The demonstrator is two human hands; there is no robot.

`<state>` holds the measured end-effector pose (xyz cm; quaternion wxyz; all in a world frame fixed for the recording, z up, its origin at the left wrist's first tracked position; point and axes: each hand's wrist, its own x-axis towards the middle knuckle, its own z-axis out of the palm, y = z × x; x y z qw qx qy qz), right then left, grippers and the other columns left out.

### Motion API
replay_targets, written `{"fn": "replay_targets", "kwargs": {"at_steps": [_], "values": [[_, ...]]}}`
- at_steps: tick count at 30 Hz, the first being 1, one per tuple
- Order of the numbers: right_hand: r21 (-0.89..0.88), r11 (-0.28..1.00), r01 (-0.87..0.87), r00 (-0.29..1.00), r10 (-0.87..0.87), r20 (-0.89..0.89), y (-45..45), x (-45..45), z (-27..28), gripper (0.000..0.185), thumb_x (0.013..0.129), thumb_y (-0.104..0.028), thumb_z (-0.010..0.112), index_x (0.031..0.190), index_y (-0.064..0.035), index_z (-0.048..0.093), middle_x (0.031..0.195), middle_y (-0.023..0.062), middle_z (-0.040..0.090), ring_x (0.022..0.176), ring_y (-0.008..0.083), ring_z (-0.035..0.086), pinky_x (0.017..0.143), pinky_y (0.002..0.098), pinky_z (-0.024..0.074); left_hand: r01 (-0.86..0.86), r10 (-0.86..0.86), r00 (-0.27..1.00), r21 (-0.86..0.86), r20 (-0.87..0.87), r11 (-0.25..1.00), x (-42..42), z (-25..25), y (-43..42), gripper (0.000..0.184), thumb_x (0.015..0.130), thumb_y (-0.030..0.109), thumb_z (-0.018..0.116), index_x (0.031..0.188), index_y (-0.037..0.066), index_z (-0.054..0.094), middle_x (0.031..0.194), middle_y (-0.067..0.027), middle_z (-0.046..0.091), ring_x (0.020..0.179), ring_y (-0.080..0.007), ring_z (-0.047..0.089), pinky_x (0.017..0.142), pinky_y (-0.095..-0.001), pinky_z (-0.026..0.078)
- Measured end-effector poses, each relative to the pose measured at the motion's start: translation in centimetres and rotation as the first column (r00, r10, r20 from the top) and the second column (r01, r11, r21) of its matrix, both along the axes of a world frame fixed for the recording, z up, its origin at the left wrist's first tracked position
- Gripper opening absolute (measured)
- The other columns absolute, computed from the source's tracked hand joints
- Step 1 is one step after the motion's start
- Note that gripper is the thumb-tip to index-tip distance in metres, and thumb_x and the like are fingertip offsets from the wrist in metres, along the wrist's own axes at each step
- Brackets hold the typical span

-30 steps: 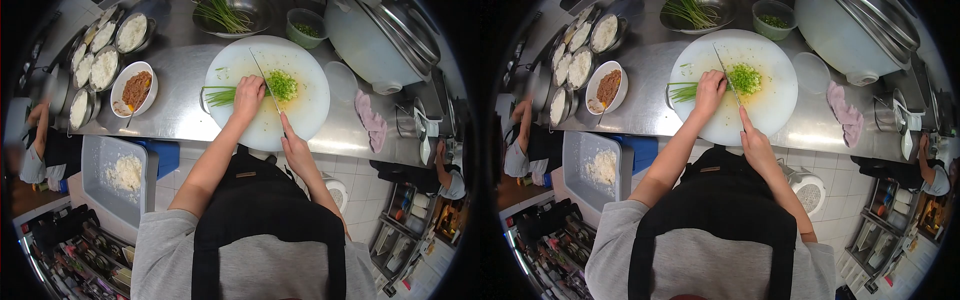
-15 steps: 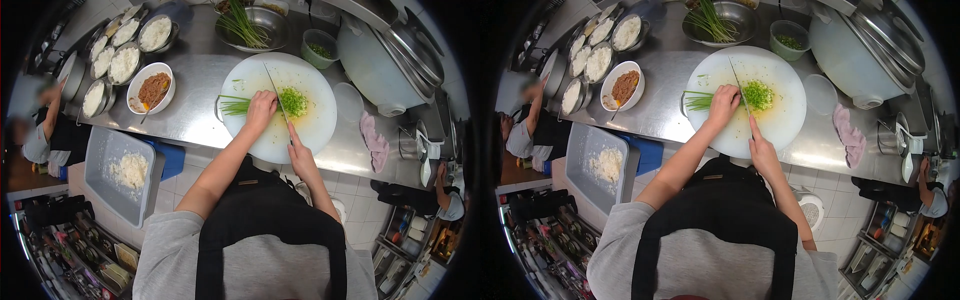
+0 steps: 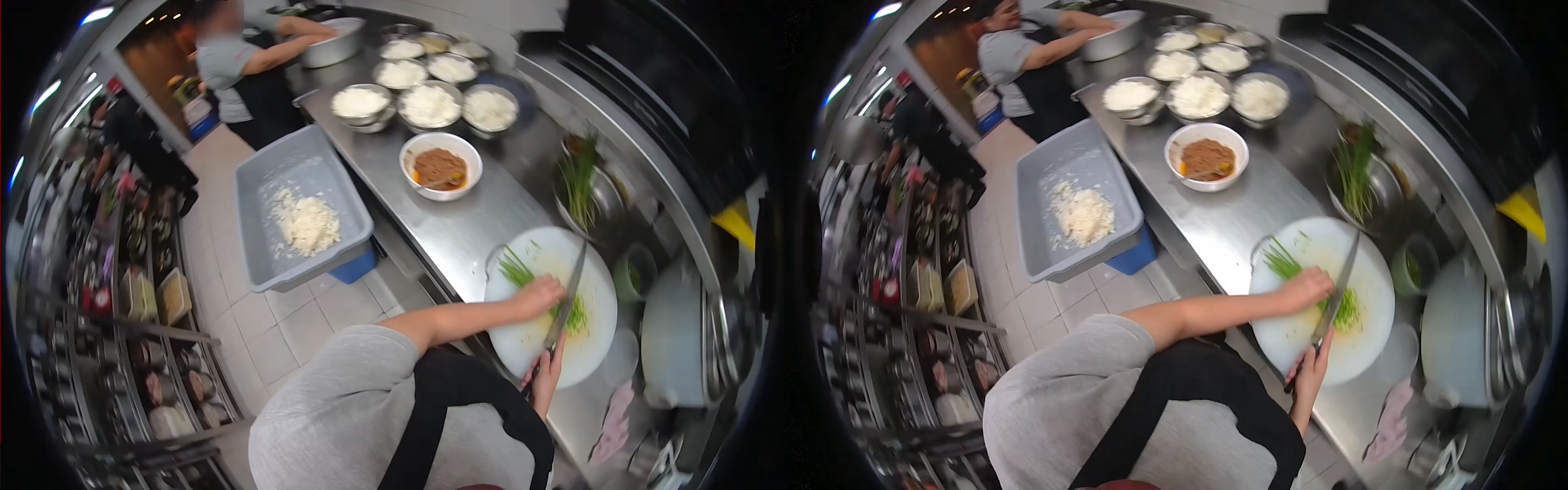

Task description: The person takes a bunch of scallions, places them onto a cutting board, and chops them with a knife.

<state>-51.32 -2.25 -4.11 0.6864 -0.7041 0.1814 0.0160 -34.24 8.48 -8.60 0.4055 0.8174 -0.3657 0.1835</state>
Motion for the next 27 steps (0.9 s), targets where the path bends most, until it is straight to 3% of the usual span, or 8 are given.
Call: {"fn": "replay_targets", "kwargs": {"at_steps": [8, 17, 19, 20, 21, 23, 24, 27], "values": [[0.053, 0.999, 0.011, 0.999, -0.013, 0.041, 1.5, -0.4, 2.3, 0.068, 0.097, -0.004, 0.043, 0.155, -0.0274, 0.014, 0.068, 0.003, 0.045, 0.043, 0.0105, 0.04, 0.037, 0.0249, 0.0344, -0.003, 0.005, 0.998, 0.042, -0.057, 0.999, -0.6, 0.8, 0.5, 0.013, 0.082, 0.009, 0.052, 0.095, 0.006, 0.054, 0.094, -0.0099, 0.053, 0.094, -0.0295, 0.052, 0.082, -0.0398, 0.044], [0.01, 0.997, -0.078, 0.988, 0.076, 0.137, -2.0, 0.6, -3.1, 0.079, 0.093, -0.005, 0.05, 0.156, -0.0237, 0.005, 0.063, 0.0015, 0.045, 0.052, 0.0115, 0.04, 0.049, 0.0248, 0.0386, 0.064, -0.064, 0.996, -0.004, 0.066, 0.998, -0.5, 1.1, 0.9, 0.019, 0.085, 0.011, 0.049, 0.103, 0.006, 0.053, 0.109, -0.0097, 0.053, 0.106, -0.0265, 0.052, 0.089, -0.0378, 0.041], [-0.008, 0.986, -0.165, 0.976, 0.165, 0.14, -6.4, 0.8, -9.8, 0.081, 0.091, -0.003, 0.05, 0.156, -0.023, 0.005, 0.08, 0.0071, 0.055, 0.053, 0.0123, 0.04, 0.051, 0.0249, 0.0391, 0.047, -0.042, 0.991, -0.036, 0.124, 0.998, -0.7, 0.9, 0.5, 0.021, 0.085, 0.012, 0.05, 0.105, 0.006, 0.054, 0.112, -0.01, 0.053, 0.107, -0.0259, 0.052, 0.089, -0.0378, 0.04], [-0.015, 0.99, -0.138, 0.982, 0.138, 0.126, -5.8, 1.0, -8.3, 0.08, 0.089, -0.005, 0.051, 0.155, -0.0163, 0.008, 0.119, 0.0186, 0.054, 0.071, 0.0188, 0.054, 0.058, 0.0279, 0.0454, 0.07, -0.066, 0.987, -0.018, 0.143, 0.997, -0.6, 0.9, 0.6, 0.023, 0.086, 0.013, 0.051, 0.107, 0.006, 0.053, 0.115, -0.01, 0.053, 0.108, -0.0252, 0.051, 0.089, -0.0383, 0.039], [-0.013, 0.985, -0.173, 0.978, 0.173, 0.115, -6.6, 1.5, -9.9, 0.08, 0.089, -0.005, 0.051, 0.155, -0.0163, 0.008, 0.119, 0.0186, 0.054, 0.071, 0.0188, 0.054, 0.058, 0.0279, 0.0454, 0.097, -0.095, 0.983, 0.0, 0.155, 0.995, -0.8, 0.9, 0.6, 0.024, 0.087, 0.015, 0.053, 0.109, 0.007, 0.053, 0.118, -0.0101, 0.052, 0.109, -0.0245, 0.051, 0.089, -0.0388, 0.039], [-0.242, 0.962, -0.126, 0.877, 0.222, 0.427, -6.4, 2.2, -11.4, 0.078, 0.088, -0.007, 0.051, 0.154, -0.0088, 0.011, 0.147, 0.023, 0.031, 0.101, 0.0265, 0.056, 0.07, 0.0308, 0.0494, 0.084, -0.084, 0.985, 0.005, 0.152, 0.996, -0.8, 1.1, 0.9, 0.026, 0.088, 0.017, 0.056, 0.112, 0.007, 0.053, 0.118, -0.0097, 0.051, 0.109, -0.0242, 0.051, 0.09, -0.0389, 0.038], [-0.172, 0.979, -0.112, 0.951, 0.156, 0.268, -5.6, 1.7, -9.1, 0.077, 0.088, -0.012, 0.053, 0.153, -0.0037, 0.012, 0.149, 0.0241, 0.028, 0.121, 0.031, 0.046, 0.08, 0.0328, 0.0498, 0.092, -0.094, 0.982, 0.016, 0.163, 0.996, -0.7, 1.2, 1.0, 0.026, 0.088, 0.018, 0.057, 0.112, 0.008, 0.053, 0.118, -0.0096, 0.051, 0.109, -0.0242, 0.05, 0.091, -0.0389, 0.038], [-0.21, 0.972, -0.105, 0.933, 0.169, 0.318, -6.2, 1.5, -10.5, 0.078, 0.088, -0.012, 0.054, 0.154, -0.0061, 0.012, 0.152, 0.0237, 0.023, 0.109, 0.0271, 0.052, 0.073, 0.0302, 0.0491, 0.117, -0.121, 0.982, 0.036, 0.144, 0.993, -1.3, 1.2, 0.6, 0.028, 0.088, 0.019, 0.058, 0.113, 0.008, 0.052, 0.119, -0.0098, 0.051, 0.11, -0.0245, 0.05, 0.092, -0.039, 0.037]]}}
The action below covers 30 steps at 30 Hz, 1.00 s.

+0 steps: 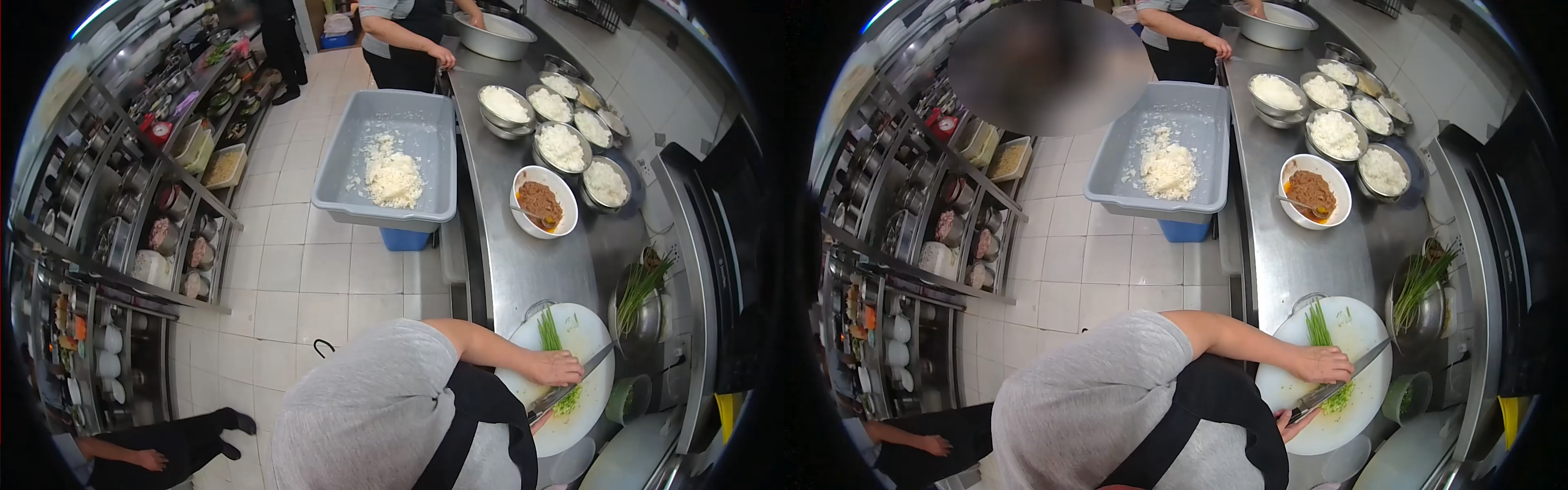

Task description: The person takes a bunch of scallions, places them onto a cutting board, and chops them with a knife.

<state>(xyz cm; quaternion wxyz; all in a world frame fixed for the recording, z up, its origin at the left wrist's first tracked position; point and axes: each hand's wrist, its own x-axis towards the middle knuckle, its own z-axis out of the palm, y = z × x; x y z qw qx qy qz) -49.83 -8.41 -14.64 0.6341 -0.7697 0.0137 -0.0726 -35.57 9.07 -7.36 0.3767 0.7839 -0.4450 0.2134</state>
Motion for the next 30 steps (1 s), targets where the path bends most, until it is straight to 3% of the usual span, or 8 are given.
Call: {"fn": "replay_targets", "kwargs": {"at_steps": [4, 6, 7, 17, 24, 26, 28, 30], "values": [[0.219, 0.974, 0.05, 0.994, -0.028, -0.101, 4.3, -1.4, 6.7, 0.076, 0.09, -0.013, 0.055, 0.154, -0.0111, 0.013, 0.13, 0.0215, 0.048, 0.08, 0.019, 0.055, 0.058, 0.0268, 0.0453, 0.003, -0.003, 1.0, -0.003, -0.013, 1.0, 0.3, -0.2, -0.1, 0.037, 0.088, 0.023, 0.059, 0.121, 0.008, 0.05, 0.124, -0.0108, 0.049, 0.113, -0.0263, 0.049, 0.094, -0.0397, 0.036], [0.288, 0.945, 0.152, 0.97, -0.086, -0.23, 6.7, -1.9, 10.5, 0.074, 0.092, -0.014, 0.055, 0.154, -0.0178, 0.014, 0.089, 0.011, 0.057, 0.053, 0.012, 0.042, 0.045, 0.024, 0.0358, 0.033, -0.033, 0.999, -0.004, -0.03, 0.999, 0.1, 0.1, -0.1, 0.039, 0.089, 0.024, 0.059, 0.123, 0.007, 0.049, 0.126, -0.0113, 0.049, 0.114, -0.0268, 0.048, 0.095, -0.0402, 0.036], [0.312, 0.94, 0.139, 0.979, -0.083, -0.187, 6.9, -1.9, 10.0, 0.073, 0.094, -0.014, 0.053, 0.155, -0.0218, 0.013, 0.066, 0.0033, 0.042, 0.044, 0.0113, 0.036, 0.04, 0.0246, 0.0328, 0.031, -0.031, 0.999, -0.006, -0.044, 1.0, 0.1, 0.3, 0.2, 0.041, 0.089, 0.025, 0.058, 0.125, 0.007, 0.048, 0.128, -0.0118, 0.048, 0.115, -0.0274, 0.048, 0.095, -0.0407, 0.035], [0.273, 0.952, 0.14, 0.939, -0.04, -0.342, 7.1, -2.5, 12.3, 0.07, 0.095, -0.005, 0.043, 0.155, -0.0221, 0.011, 0.071, 0.0044, 0.045, 0.045, 0.0115, 0.039, 0.04, 0.026, 0.0358, 0.061, -0.057, 0.992, 0.033, -0.111, 0.998, 0.0, 1.1, 0.9, 0.054, 0.084, 0.036, 0.06, 0.126, 0.005, 0.047, 0.13, -0.0155, 0.046, 0.117, -0.0304, 0.047, 0.097, -0.0426, 0.034], [0.247, 0.964, 0.097, 0.967, -0.033, -0.252, 6.6, -2.1, 11.0, 0.065, 0.098, -0.009, 0.042, 0.154, -0.0168, 0.012, 0.06, 0.0033, 0.043, 0.039, 0.0112, 0.041, 0.034, 0.0259, 0.0345, 0.078, -0.09, 0.982, -0.083, -0.164, 0.994, 0.5, 0.8, 0.5, 0.063, 0.073, 0.034, 0.064, 0.127, 0.006, 0.05, 0.133, -0.0182, 0.05, 0.122, -0.0347, 0.047, 0.103, -0.0471, 0.034], [0.198, 0.973, 0.117, 0.967, -0.065, -0.248, 6.5, -1.9, 10.4, 0.063, 0.098, -0.011, 0.04, 0.154, -0.0152, 0.012, 0.056, 0.0019, 0.042, 0.037, 0.0105, 0.041, 0.032, 0.0252, 0.0347, -0.016, -0.016, 0.979, -0.156, -0.205, 0.988, 0.6, 0.5, 0.3, 0.069, 0.065, 0.023, 0.073, 0.128, 0.006, 0.051, 0.132, -0.0194, 0.052, 0.124, -0.0382, 0.047, 0.104, -0.0473, 0.037], [0.194, 0.972, 0.134, 0.971, -0.09, -0.223, 6.0, -2.2, 9.5, 0.061, 0.099, -0.011, 0.039, 0.154, -0.018, 0.014, 0.062, 0.0017, 0.046, 0.039, 0.0096, 0.043, 0.034, 0.0252, 0.0369, -0.185, 0.099, 0.938, -0.237, -0.332, 0.954, 0.6, 0.3, 0.3, 0.064, 0.07, 0.012, 0.067, 0.131, 0.003, 0.048, 0.133, -0.0214, 0.05, 0.124, -0.0398, 0.046, 0.105, -0.0457, 0.036], [0.118, 0.985, 0.123, 0.97, -0.094, -0.225, 6.1, -2.6, 10.4, 0.06, 0.1, -0.012, 0.039, 0.154, -0.02, 0.016, 0.064, 0.0018, 0.046, 0.04, 0.0095, 0.043, 0.035, 0.0256, 0.039, -0.226, 0.103, 0.944, -0.387, -0.314, 0.894, 1.0, 0.8, 0.7, 0.049, 0.088, 0.026, 0.055, 0.128, -0.002, 0.048, 0.131, -0.023, 0.05, 0.124, -0.0403, 0.045, 0.108, -0.0457, 0.032]]}}
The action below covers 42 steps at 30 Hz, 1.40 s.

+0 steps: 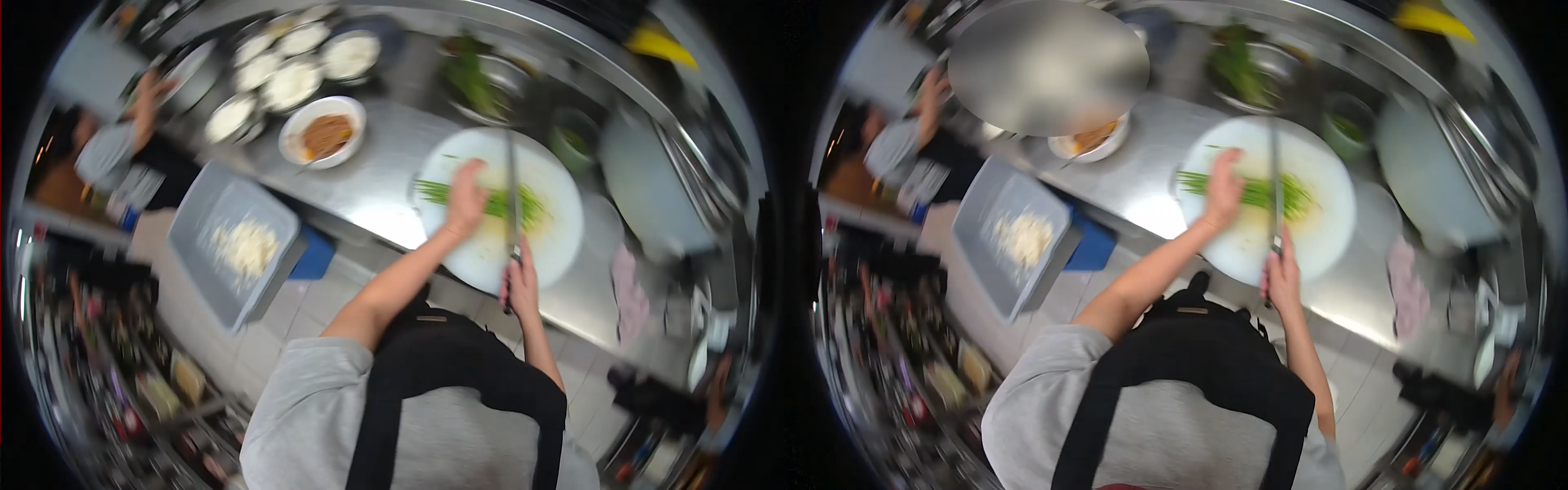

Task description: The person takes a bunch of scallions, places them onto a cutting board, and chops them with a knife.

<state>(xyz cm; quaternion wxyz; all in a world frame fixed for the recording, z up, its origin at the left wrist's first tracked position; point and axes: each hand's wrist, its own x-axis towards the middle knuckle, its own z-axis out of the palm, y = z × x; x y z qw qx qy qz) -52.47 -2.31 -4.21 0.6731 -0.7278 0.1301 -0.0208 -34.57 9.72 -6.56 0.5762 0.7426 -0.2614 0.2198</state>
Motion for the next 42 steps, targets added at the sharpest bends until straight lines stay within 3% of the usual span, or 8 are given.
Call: {"fn": "replay_targets", "kwargs": {"at_steps": [5, 7, 16, 19, 24, 36, 40, 42], "values": [[-0.002, 1.0, 0.03, 0.994, -0.03, -0.104, 0.9, -2.2, 2.8, 0.059, 0.101, -0.019, 0.043, 0.154, -0.0214, 0.017, 0.064, 0.0026, 0.048, 0.042, 0.0099, 0.046, 0.039, 0.026, 0.0426, 0.063, -0.06, 0.998, 0.169, -0.021, 0.984, 0.8, 2.0, 1.0, 0.039, 0.09, 0.028, 0.056, 0.12, 0.002, 0.056, 0.118, -0.0183, 0.057, 0.116, -0.0352, 0.049, 0.1, -0.0445, 0.037], [-0.061, 0.997, 0.053, 0.991, -0.06, -0.121, 1.8, -3.2, 4.7, 0.059, 0.101, -0.02, 0.044, 0.154, -0.0215, 0.017, 0.063, 0.0028, 0.05, 0.042, 0.0102, 0.046, 0.039, 0.0266, 0.0429, 0.149, -0.039, 0.972, 0.473, -0.234, 0.869, 1.3, 4.0, 1.6, 0.037, 0.087, 0.028, 0.06, 0.115, 0.004, 0.06, 0.114, -0.0168, 0.059, 0.112, -0.0333, 0.052, 0.096, -0.043, 0.038], [-0.136, 0.987, 0.086, 0.978, -0.11, -0.176, 3.1, -3.7, 5.9, 0.061, 0.101, -0.023, 0.046, 0.154, -0.0182, 0.017, 0.061, 0.0033, 0.051, 0.041, 0.0113, 0.046, 0.042, 0.0291, 0.043, 0.219, -0.243, 0.967, 0.718, -0.071, 0.661, 1.3, 3.3, 1.1, 0.057, 0.065, 0.036, 0.079, 0.11, 0.005, 0.062, 0.117, -0.0097, 0.054, 0.109, -0.0287, 0.048, 0.09, -0.0415, 0.038], [-0.183, 0.982, 0.044, 0.966, -0.089, -0.244, 3.3, -3.6, 6.0, 0.061, 0.1, -0.021, 0.047, 0.154, -0.0165, 0.018, 0.076, 0.0116, 0.06, 0.051, 0.0181, 0.054, 0.055, 0.0348, 0.0489, 0.264, -0.268, 0.958, 0.659, -0.097, 0.705, 1.4, 2.2, 1.0, 0.052, 0.065, 0.031, 0.079, 0.108, 0.006, 0.062, 0.11, -0.0097, 0.054, 0.106, -0.0287, 0.049, 0.09, -0.0412, 0.038], [-0.24, 0.969, 0.065, 0.981, -0.106, -0.162, 3.3, -3.3, 4.5, 0.061, 0.099, -0.019, 0.048, 0.153, -0.0132, 0.019, 0.13, 0.0261, 0.054, 0.107, 0.0425, 0.059, 0.096, 0.042, 0.0426, 0.26, -0.253, 0.962, 0.626, -0.102, 0.735, 1.1, 1.8, 0.7, 0.046, 0.067, 0.027, 0.078, 0.105, 0.006, 0.062, 0.105, -0.0095, 0.059, 0.101, -0.0295, 0.053, 0.087, -0.0406, 0.041], [-0.212, 0.973, 0.088, 0.99, -0.109, -0.089, 3.9, -3.4, 4.2, 0.059, 0.098, -0.016, 0.048, 0.152, -0.013, 0.024, 0.138, 0.0273, 0.048, 0.127, 0.0445, 0.046, 0.103, 0.0397, 0.0373, 0.204, -0.164, 0.978, 0.447, -0.128, 0.871, 0.0, 0.5, -0.2, 0.024, 0.086, 0.018, 0.061, 0.104, 0.003, 0.065, 0.101, -0.0129, 0.063, 0.097, -0.0323, 0.055, 0.087, -0.0419, 0.043], [-0.255, 0.962, 0.099, 0.986, -0.13, -0.108, 3.7, -3.7, 4.3, 0.059, 0.098, -0.015, 0.048, 0.151, -0.0125, 0.024, 0.131, 0.0258, 0.054, 0.108, 0.0389, 0.061, 0.095, 0.0382, 0.0437, 0.201, -0.225, 0.974, 0.496, -0.012, 0.845, -0.6, 1.9, 0.4, 0.042, 0.076, 0.029, 0.073, 0.107, 0.003, 0.062, 0.104, -0.0125, 0.061, 0.102, -0.031, 0.054, 0.089, -0.0422, 0.042], [-0.173, 0.97, 0.172, 0.981, -0.185, -0.059, 3.7, -3.9, 4.8, 0.058, 0.1, -0.013, 0.045, 0.153, -0.0211, 0.024, 0.063, 0.0002, 0.048, 0.042, 0.0075, 0.043, 0.04, 0.0255, 0.0391, 0.218, -0.259, 0.966, 0.533, 0.003, 0.818, -0.2, 1.9, 0.9, 0.048, 0.072, 0.03, 0.075, 0.109, 0.004, 0.062, 0.104, -0.0122, 0.061, 0.102, -0.0313, 0.054, 0.089, -0.042, 0.042]]}}
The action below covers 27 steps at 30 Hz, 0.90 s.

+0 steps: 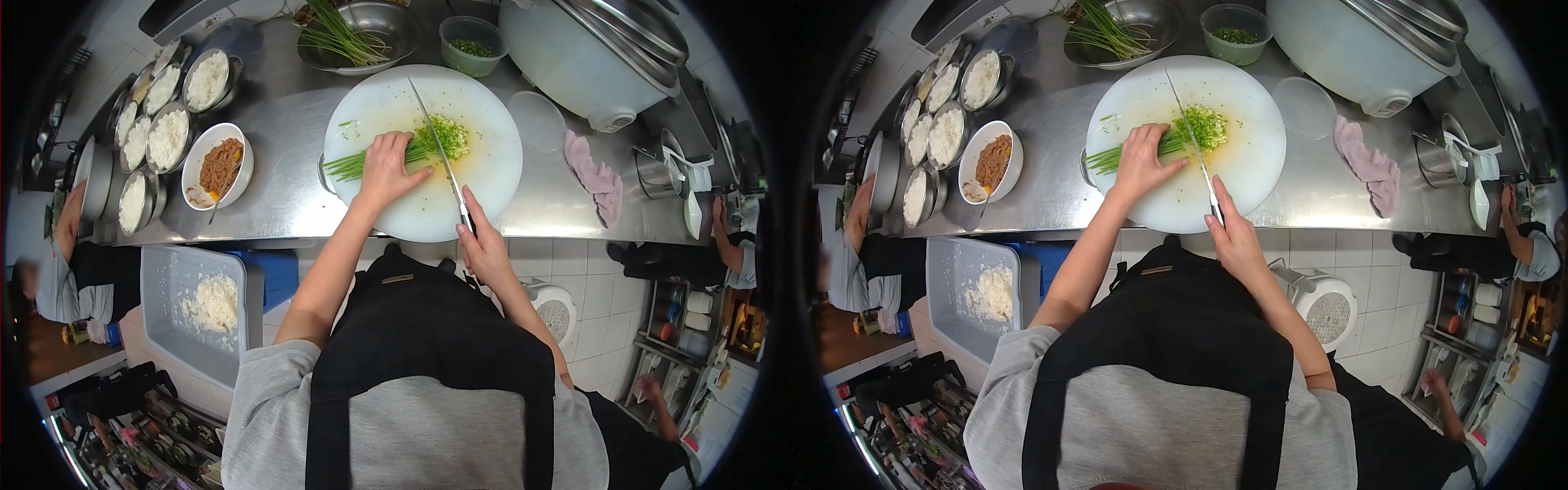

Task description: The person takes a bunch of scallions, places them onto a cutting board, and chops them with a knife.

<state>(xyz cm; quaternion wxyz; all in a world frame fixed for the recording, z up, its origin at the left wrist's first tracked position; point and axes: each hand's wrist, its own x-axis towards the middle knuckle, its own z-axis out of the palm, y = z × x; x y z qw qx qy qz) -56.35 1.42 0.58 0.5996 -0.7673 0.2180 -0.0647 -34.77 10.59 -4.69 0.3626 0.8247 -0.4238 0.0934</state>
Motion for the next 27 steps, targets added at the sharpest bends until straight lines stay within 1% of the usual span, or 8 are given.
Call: {"fn": "replay_targets", "kwargs": {"at_steps": [2, 7, 13, 15, 17, 19, 22, 27], "values": [[-0.012, 1.0, 0.0, 1.0, 0.0, 0.001, -0.3, -0.1, 0.2, 0.058, 0.1, -0.013, 0.045, 0.153, -0.0214, 0.024, 0.064, 0.0004, 0.048, 0.042, 0.0075, 0.043, 0.04, 0.0255, 0.0392, 0.032, -0.033, 0.999, 0.04, 0.026, 0.999, 0.2, 0.1, 0.1, 0.054, 0.068, 0.032, 0.077, 0.111, 0.004, 0.061, 0.105, -0.0119, 0.061, 0.103, -0.0315, 0.055, 0.089, -0.0418, 0.043], [-0.02, 0.999, -0.039, 0.999, 0.039, -0.009, -0.4, -0.1, -0.5, 0.058, 0.1, -0.014, 0.045, 0.153, -0.0217, 0.024, 0.063, 0.0003, 0.047, 0.042, 0.0075, 0.043, 0.04, 0.0258, 0.0398, 0.052, -0.047, 0.998, 0.187, -0.033, 0.981, 0.9, 1.1, 0.2, 0.047, 0.069, 0.021, 0.073, 0.111, 0.003, 0.061, 0.105, -0.0129, 0.061, 0.103, -0.0321, 0.055, 0.09, -0.0428, 0.044], [-0.053, 0.996, -0.075, 0.997, 0.075, 0.003, 0.1, 0.3, -1.1, 0.057, 0.1, -0.014, 0.044, 0.153, -0.0219, 0.024, 0.059, -0.0006, 0.046, 0.042, 0.0077, 0.043, 0.041, 0.0263, 0.0406, 0.045, -0.044, 0.999, 0.047, -0.021, 0.998, 0.7, 0.2, 0.3, 0.044, 0.071, 0.018, 0.07, 0.11, 0.002, 0.06, 0.107, -0.014, 0.062, 0.1, -0.0338, 0.055, 0.089, -0.0418, 0.045], [-0.034, 0.996, -0.085, 0.995, 0.083, -0.057, 0.0, 0.3, -0.2, 0.057, 0.099, -0.016, 0.047, 0.151, -0.0124, 0.025, 0.14, 0.0261, 0.046, 0.129, 0.0437, 0.044, 0.105, 0.0411, 0.036, 0.029, -0.028, 0.999, 0.013, -0.044, 0.999, 0.4, 0.2, 0.3, 0.04, 0.073, 0.017, 0.068, 0.109, 0.001, 0.061, 0.107, -0.0146, 0.062, 0.099, -0.0342, 0.056, 0.089, -0.042, 0.045], [-0.038, 0.995, -0.087, 0.995, 0.085, -0.059, -0.1, 0.2, 0.0, 0.056, 0.099, -0.015, 0.047, 0.151, -0.0127, 0.025, 0.14, 0.0263, 0.046, 0.129, 0.0439, 0.044, 0.105, 0.0413, 0.0363, 0.012, -0.013, 0.998, -0.022, -0.069, 1.0, 0.3, -0.1, 0.0, 0.036, 0.076, 0.015, 0.066, 0.108, 0.001, 0.061, 0.107, -0.0152, 0.062, 0.099, -0.0347, 0.056, 0.089, -0.0422, 0.045], [-0.038, 0.995, -0.092, 0.994, 0.09, -0.064, 0.1, 0.2, 0.1, 0.056, 0.099, -0.015, 0.046, 0.151, -0.013, 0.026, 0.14, 0.0266, 0.046, 0.129, 0.044, 0.044, 0.105, 0.0416, 0.0366, -0.072, 0.063, 0.996, -0.133, -0.064, 0.989, 0.3, -0.7, -0.6, 0.021, 0.082, 0.012, 0.063, 0.1, 0.002, 0.062, 0.097, -0.0137, 0.062, 0.096, -0.0333, 0.055, 0.086, -0.0428, 0.043], [-0.061, 0.993, -0.104, 0.994, 0.101, -0.051, 0.1, 0.4, 0.2, 0.056, 0.099, -0.014, 0.047, 0.151, -0.0133, 0.027, 0.137, 0.0275, 0.049, 0.127, 0.0444, 0.046, 0.104, 0.0411, 0.0374, -0.145, 0.137, 0.987, -0.098, -0.08, 0.985, 0.1, -1.1, -1.3, 0.01, 0.087, 0.009, 0.06, 0.095, 0.004, 0.061, 0.094, -0.0113, 0.062, 0.093, -0.0321, 0.055, 0.083, -0.0436, 0.042], [-0.038, 0.992, -0.119, 0.99, 0.116, -0.086, 0.5, 0.5, 0.4, 0.055, 0.099, -0.012, 0.046, 0.151, -0.0131, 0.027, 0.128, 0.0289, 0.055, 0.122, 0.0442, 0.051, 0.102, 0.0375, 0.0383, -0.159, 0.156, 0.987, -0.082, -0.04, 0.984, -0.1, -1.3, -1.4, 0.006, 0.086, 0.007, 0.062, 0.092, 0.005, 0.061, 0.091, -0.0096, 0.061, 0.089, -0.0307, 0.054, 0.081, -0.043, 0.042]]}}
